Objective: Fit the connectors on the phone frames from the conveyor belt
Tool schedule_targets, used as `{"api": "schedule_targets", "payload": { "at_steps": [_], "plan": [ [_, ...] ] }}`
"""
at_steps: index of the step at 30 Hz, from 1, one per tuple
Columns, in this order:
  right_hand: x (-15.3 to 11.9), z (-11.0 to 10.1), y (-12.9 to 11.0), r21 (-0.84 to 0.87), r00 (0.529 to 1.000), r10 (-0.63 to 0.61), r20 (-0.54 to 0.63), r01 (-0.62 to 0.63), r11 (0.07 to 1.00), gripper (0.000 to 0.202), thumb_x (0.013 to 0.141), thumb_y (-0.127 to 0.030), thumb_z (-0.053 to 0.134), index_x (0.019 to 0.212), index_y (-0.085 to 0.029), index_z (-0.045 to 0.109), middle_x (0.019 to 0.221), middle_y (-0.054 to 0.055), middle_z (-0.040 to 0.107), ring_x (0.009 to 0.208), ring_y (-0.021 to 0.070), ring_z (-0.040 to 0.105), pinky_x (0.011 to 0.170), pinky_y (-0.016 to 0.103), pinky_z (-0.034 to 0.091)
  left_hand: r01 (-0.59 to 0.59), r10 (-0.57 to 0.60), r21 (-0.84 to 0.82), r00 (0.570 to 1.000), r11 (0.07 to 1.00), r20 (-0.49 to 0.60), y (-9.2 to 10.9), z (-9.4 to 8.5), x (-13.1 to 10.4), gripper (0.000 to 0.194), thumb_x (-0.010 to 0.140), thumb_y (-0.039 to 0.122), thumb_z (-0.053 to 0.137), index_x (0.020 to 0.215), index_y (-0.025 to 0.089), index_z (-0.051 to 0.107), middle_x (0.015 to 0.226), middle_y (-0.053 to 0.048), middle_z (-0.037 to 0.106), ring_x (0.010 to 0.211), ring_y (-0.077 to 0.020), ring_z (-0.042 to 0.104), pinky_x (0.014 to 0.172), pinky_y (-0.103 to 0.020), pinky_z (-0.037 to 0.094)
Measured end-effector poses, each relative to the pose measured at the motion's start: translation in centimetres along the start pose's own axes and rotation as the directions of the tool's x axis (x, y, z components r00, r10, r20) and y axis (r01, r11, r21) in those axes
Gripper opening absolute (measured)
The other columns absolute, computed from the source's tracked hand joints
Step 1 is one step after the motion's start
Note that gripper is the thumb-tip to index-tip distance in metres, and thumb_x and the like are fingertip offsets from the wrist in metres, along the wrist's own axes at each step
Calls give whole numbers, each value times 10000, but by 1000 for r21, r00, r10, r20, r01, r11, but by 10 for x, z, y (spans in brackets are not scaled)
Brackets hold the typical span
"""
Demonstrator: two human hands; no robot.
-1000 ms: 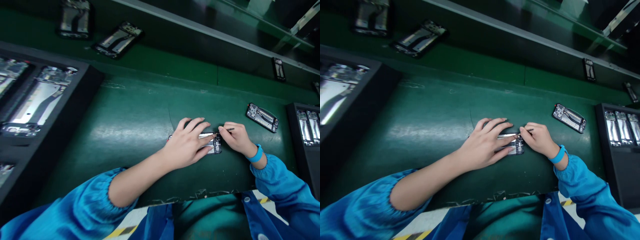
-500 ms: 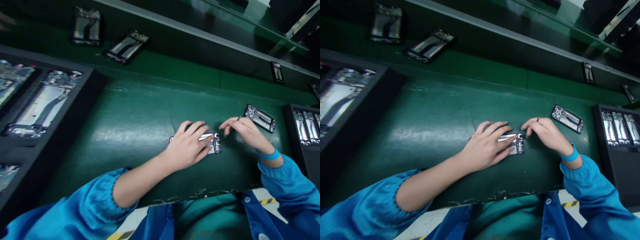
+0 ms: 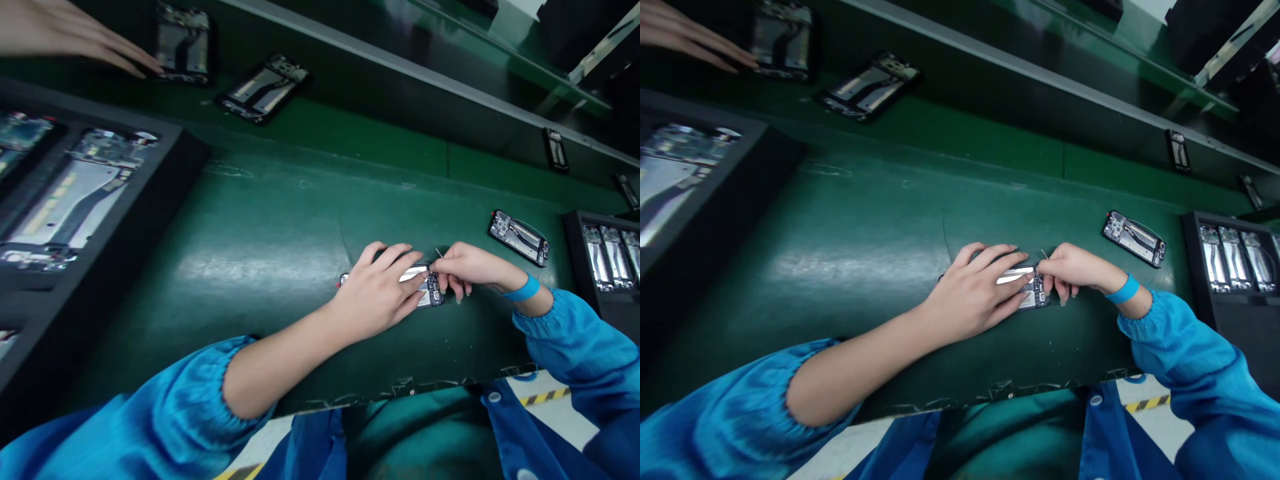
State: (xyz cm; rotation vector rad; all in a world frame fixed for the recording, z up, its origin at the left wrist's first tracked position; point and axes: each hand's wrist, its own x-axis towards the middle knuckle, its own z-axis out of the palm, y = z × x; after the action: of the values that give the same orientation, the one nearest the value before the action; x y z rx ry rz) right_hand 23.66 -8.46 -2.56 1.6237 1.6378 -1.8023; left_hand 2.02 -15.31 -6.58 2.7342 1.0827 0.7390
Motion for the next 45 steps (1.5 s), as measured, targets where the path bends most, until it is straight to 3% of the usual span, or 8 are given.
{"api": "schedule_targets", "payload": {
  "at_steps": [4,7,10,12,14,21,33,45],
  "plan": [
    [3,-2,-5,-18,1000,18,12,-18,1000,349,881,-214,525,586,-150,700,424,28,632,354,96,572,353,143,406,7,-6,-40,1000,999,26,-4,-6,2,270,991,354,577,1140,222,761,1326,-118,678,1251,-344,570,992,-527,408],
    [6,-3,-5,4,997,58,45,-58,998,339,871,-230,535,601,-147,723,488,59,683,388,112,607,360,155,440,170,-155,-104,979,980,136,-28,-27,0,269,981,384,596,1129,247,772,1122,-70,758,1078,-294,659,914,-472,443],
    [6,-3,-3,32,996,74,49,-76,997,327,860,-269,562,618,-143,742,543,85,717,417,127,632,385,173,489,415,-308,-234,870,879,385,-62,-53,-6,225,947,343,610,1015,254,805,931,-12,786,840,-205,706,754,-338,480],
    [6,-3,-2,38,996,75,52,-77,996,324,857,-285,573,628,-137,748,567,97,729,443,135,653,400,177,507,498,-276,-353,808,792,520,-78,-64,-10,206,911,296,613,930,242,811,910,5,790,785,-162,706,687,-267,477],
    [5,-3,-2,31,996,77,54,-79,996,321,855,-287,580,632,-130,749,586,107,737,475,144,677,412,176,517,529,-248,-415,789,741,562,-85,-67,-10,199,886,264,615,889,220,809,900,1,788,774,-142,697,676,-232,470],
    [6,-3,-3,23,993,106,51,-108,994,298,850,-257,571,643,-132,745,611,108,747,511,157,704,415,178,525,534,-259,-400,784,745,564,-79,-55,2,152,843,181,658,812,206,804,856,-7,764,724,-127,651,638,-224,425],
    [5,0,-2,33,995,77,64,-79,996,322,837,-246,541,631,-125,756,632,136,753,545,176,724,442,191,552,487,-192,-417,795,767,575,-81,-57,8,152,850,142,683,811,207,815,821,-2,743,701,-116,643,631,-231,412],
    [2,5,-5,47,995,97,8,-98,994,341,845,-200,522,585,-129,730,593,115,734,512,159,703,422,176,531,408,-150,-238,720,881,678,-76,-59,39,241,800,73,683,812,268,824,842,29,787,766,-148,674,646,-263,384]
  ]
}}
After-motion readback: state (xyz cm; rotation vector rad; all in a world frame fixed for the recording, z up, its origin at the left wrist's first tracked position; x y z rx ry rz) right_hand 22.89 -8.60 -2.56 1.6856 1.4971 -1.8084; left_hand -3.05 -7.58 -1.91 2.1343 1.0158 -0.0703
